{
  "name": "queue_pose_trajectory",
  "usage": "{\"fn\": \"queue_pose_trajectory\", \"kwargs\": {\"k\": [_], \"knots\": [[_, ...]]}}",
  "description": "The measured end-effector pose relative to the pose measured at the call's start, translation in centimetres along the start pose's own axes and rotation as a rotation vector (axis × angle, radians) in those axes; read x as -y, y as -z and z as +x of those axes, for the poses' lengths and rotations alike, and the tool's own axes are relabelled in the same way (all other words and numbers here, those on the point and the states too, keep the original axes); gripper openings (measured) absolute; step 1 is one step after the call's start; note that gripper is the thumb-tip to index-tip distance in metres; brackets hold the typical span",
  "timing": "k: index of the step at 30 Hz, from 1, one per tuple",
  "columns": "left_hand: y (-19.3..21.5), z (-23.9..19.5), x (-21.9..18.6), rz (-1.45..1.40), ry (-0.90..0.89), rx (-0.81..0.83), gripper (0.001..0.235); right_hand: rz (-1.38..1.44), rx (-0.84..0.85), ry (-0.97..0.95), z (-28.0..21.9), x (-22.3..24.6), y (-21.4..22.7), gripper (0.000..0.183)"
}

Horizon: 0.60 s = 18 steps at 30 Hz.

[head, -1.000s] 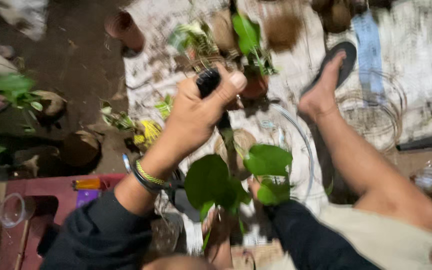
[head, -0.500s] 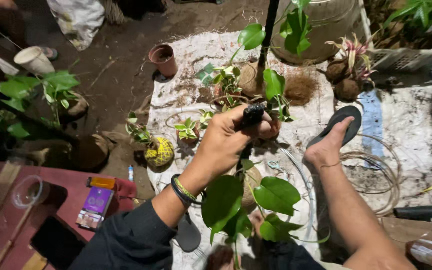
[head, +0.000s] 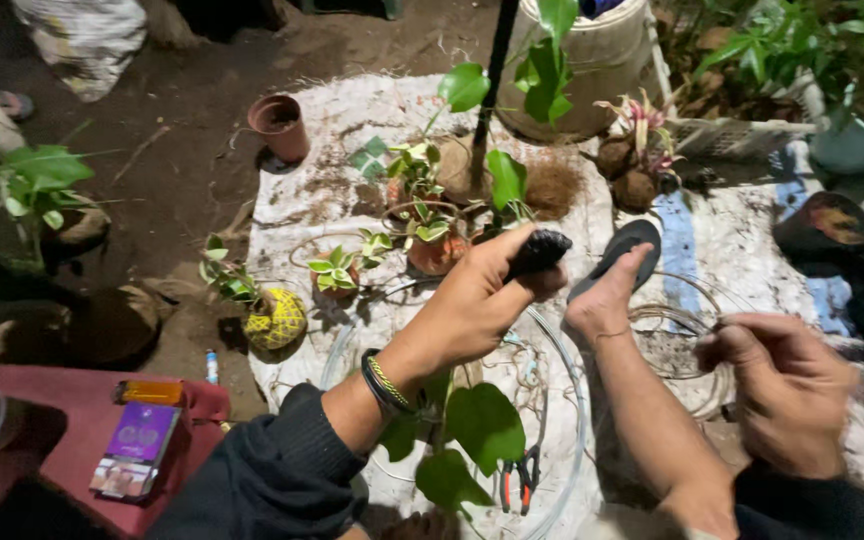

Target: The person uses pliers to attach a plant to a vertical black pole by wrapping and securing a thin wire around the stem and pole. They repeatedly tighten and adjust the wire to hold the plant in place.

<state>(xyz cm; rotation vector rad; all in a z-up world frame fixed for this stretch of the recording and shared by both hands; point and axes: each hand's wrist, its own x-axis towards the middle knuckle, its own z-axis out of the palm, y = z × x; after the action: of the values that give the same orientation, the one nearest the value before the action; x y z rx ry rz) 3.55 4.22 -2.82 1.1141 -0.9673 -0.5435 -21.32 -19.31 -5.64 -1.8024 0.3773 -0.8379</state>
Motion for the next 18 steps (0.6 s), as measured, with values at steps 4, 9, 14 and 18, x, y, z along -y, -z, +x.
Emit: {"fn": "queue_pose_trajectory", "kwargs": {"k": [4, 9, 14, 18], "knots": [[-0.4, 0.7, -0.2, -0.049, 0.024, 0.040, 0.013, 0.013, 0.274, 0.211, 3.5, 11.8, -2.7, 0.025], [-1.2, 0.6, -1.1, -0.054, -0.023, 0.074, 0.023, -0.630, 0.578, 0.576, 6.9, 19.7, -7.6, 0.035], [-1.2, 0.1, -2.7, 0.015, -0.046, 0.095, 0.050, -0.675, 0.697, 0.721, 8.7, 20.1, -7.8, 0.035], [-1.1, 0.1, -3.3, 0.104, -0.024, 0.092, 0.053, -0.721, 0.683, 0.721, 9.0, 20.1, -8.2, 0.033]]}}
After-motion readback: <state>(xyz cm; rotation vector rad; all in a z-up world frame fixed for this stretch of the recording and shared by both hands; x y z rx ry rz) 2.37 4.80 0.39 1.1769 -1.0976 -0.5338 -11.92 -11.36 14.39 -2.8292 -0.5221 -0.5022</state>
